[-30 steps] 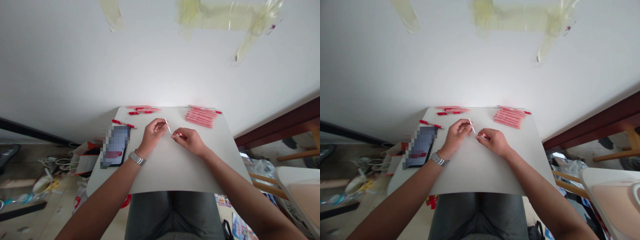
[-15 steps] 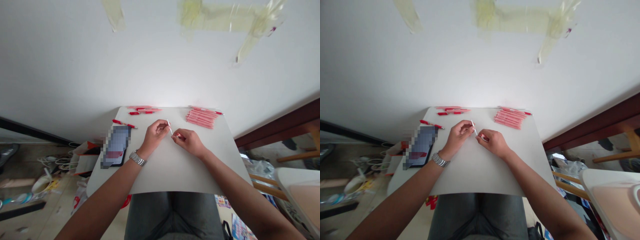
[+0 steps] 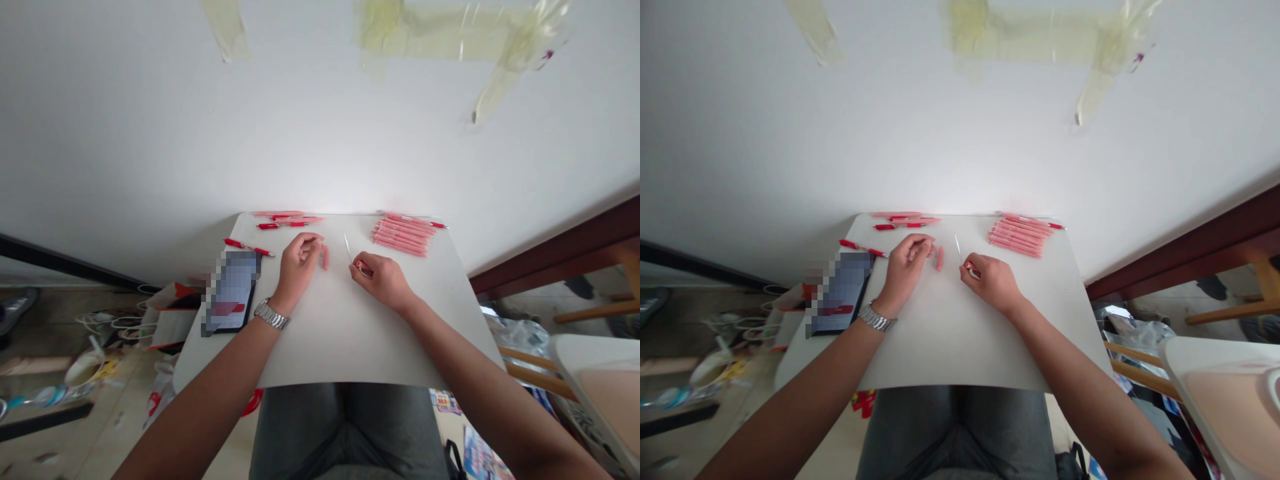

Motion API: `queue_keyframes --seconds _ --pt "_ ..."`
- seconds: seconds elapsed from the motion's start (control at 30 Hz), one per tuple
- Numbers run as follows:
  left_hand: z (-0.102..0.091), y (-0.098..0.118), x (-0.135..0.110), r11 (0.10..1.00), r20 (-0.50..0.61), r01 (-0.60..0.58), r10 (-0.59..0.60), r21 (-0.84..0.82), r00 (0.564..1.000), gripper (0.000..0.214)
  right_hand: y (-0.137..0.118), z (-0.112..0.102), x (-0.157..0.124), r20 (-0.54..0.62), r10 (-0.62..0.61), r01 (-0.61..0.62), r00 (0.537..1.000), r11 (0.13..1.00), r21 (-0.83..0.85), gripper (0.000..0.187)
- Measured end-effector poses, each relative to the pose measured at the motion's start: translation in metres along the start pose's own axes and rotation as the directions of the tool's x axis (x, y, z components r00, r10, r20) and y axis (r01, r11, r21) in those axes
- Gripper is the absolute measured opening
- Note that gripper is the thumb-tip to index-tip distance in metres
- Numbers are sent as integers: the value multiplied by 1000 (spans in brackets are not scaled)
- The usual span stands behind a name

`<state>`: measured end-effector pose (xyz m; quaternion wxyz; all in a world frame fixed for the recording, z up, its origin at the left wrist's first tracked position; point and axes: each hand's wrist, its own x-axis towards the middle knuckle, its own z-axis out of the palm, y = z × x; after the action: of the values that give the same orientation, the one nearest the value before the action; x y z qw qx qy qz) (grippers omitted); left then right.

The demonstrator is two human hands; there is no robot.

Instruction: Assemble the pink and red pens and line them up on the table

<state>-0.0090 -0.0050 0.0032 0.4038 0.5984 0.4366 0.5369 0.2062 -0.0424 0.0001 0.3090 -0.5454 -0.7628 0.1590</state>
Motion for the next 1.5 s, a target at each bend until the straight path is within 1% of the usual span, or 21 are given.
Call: queue_keyframes --seconds 0.17,0.33,0.57,0.77,0.9,1.03,1.1,1.2,1.27,1.37,1.5 --pt "-2 -2 1 999 -35 4 -2 39 999 20 0 1 -1 -1 39 -39 999 981 -191 16" --pt "-2 -3 1 998 -43 9 -6 67 999 20 -3 2 -1 31 74 -61 997 952 -299 18" --pt "-3 -6 2 995 -63 20 -14 96 998 20 -4 1 0 76 119 -87 990 937 -339 20" --pt "-1 -2 0 998 -22 6 -5 63 1000 20 -3 1 1 82 125 -91 989 939 -331 21" --pt "0 -1 -1 998 -13 1 -1 63 1000 20 -1 2 1 77 112 -84 991 950 -300 21" --pt "0 0 -2 996 10 -16 15 91 1000 23 2 2 1 46 86 -72 995 965 -252 21" --pt "1 1 -2 995 27 -29 26 98 999 24 4 1 2 20 60 -55 998 979 -195 21" --pt "1 2 -4 993 67 -52 45 110 997 24 5 -2 2 -7 -10 10 1000 998 -61 22" --pt "1 2 -5 984 98 -76 61 158 993 24 5 -3 2 -20 -42 42 999 999 25 24" --pt "1 3 -6 943 153 -167 127 287 980 21 4 -6 2 -50 -50 55 997 992 110 26" --pt "4 5 -8 824 267 -343 241 451 933 17 3 -9 0 -116 -50 72 992 980 187 28"
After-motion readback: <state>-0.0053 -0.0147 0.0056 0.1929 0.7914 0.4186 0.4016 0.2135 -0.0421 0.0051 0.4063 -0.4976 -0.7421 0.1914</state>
